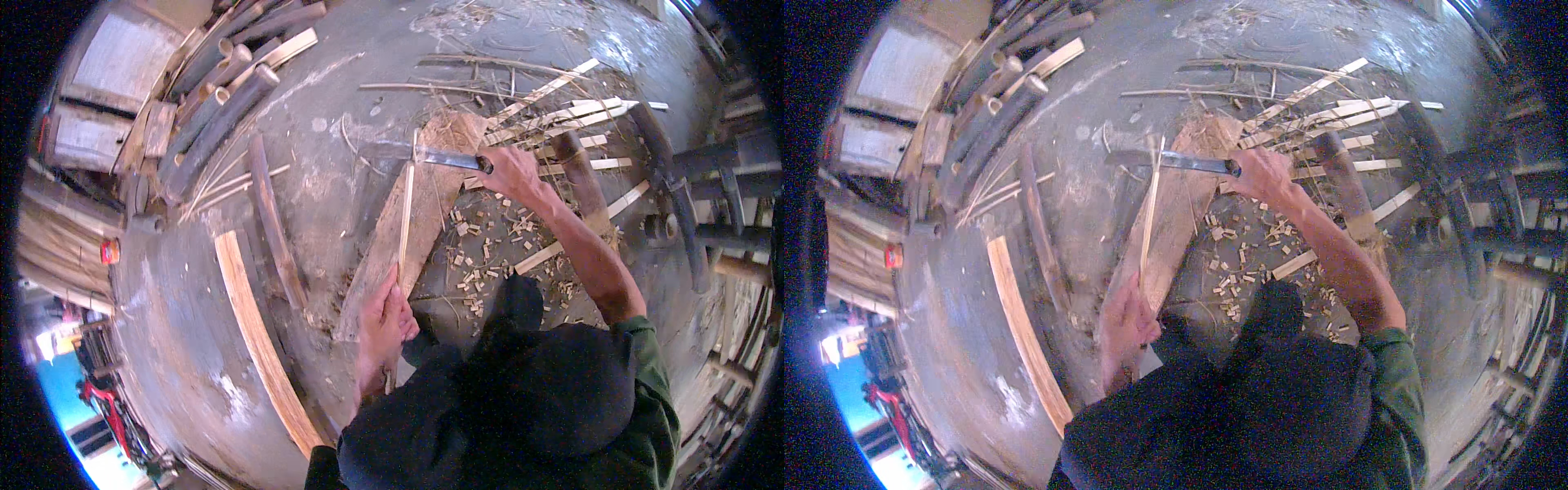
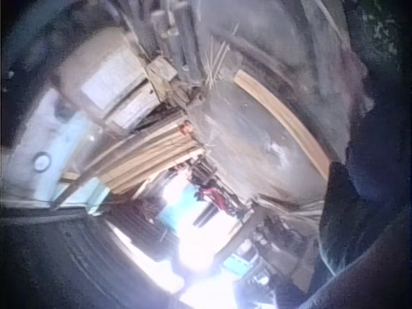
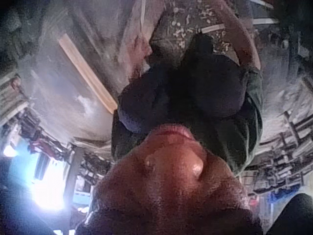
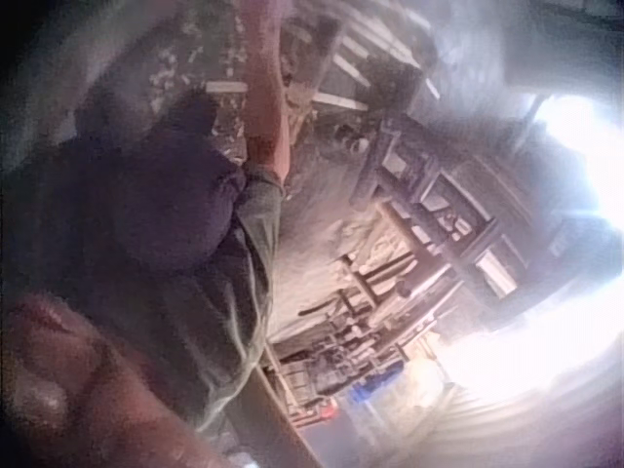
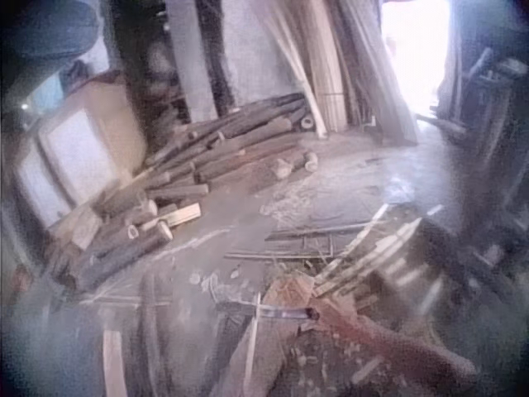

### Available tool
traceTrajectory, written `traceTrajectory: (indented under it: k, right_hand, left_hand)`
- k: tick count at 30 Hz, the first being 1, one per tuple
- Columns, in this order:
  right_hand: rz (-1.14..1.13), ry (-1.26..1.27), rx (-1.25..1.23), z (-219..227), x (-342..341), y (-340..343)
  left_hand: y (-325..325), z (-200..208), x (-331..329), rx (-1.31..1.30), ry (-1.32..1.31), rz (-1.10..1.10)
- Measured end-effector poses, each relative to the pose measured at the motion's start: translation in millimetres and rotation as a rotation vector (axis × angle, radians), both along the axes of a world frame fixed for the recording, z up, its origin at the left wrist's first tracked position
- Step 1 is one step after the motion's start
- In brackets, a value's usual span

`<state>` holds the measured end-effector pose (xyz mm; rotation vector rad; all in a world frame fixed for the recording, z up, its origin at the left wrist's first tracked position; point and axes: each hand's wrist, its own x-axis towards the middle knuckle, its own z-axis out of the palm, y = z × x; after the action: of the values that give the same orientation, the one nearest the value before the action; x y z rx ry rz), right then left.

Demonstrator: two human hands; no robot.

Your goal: The person sits on the floor and uses a knife to sharpen thin bamboo sticks. They repeatedly hold each stick against a wooden block and shave the tip to a point, then place the finished sticks aside.

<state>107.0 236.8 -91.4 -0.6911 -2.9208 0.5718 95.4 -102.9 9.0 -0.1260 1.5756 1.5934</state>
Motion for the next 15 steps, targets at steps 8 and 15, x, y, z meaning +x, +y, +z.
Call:
traceTrajectory:
  k: [8,15]
  right_hand:
    - [-0.105,0.064,-0.156,17,12,-7]
    - [0.414,-0.06,-0.127,32,40,-107]
  left_hand:
    - [-4,-2,1,-0.046,0.05,0.003]
    - [22,-18,-26,-0.142,0.182,-0.159]
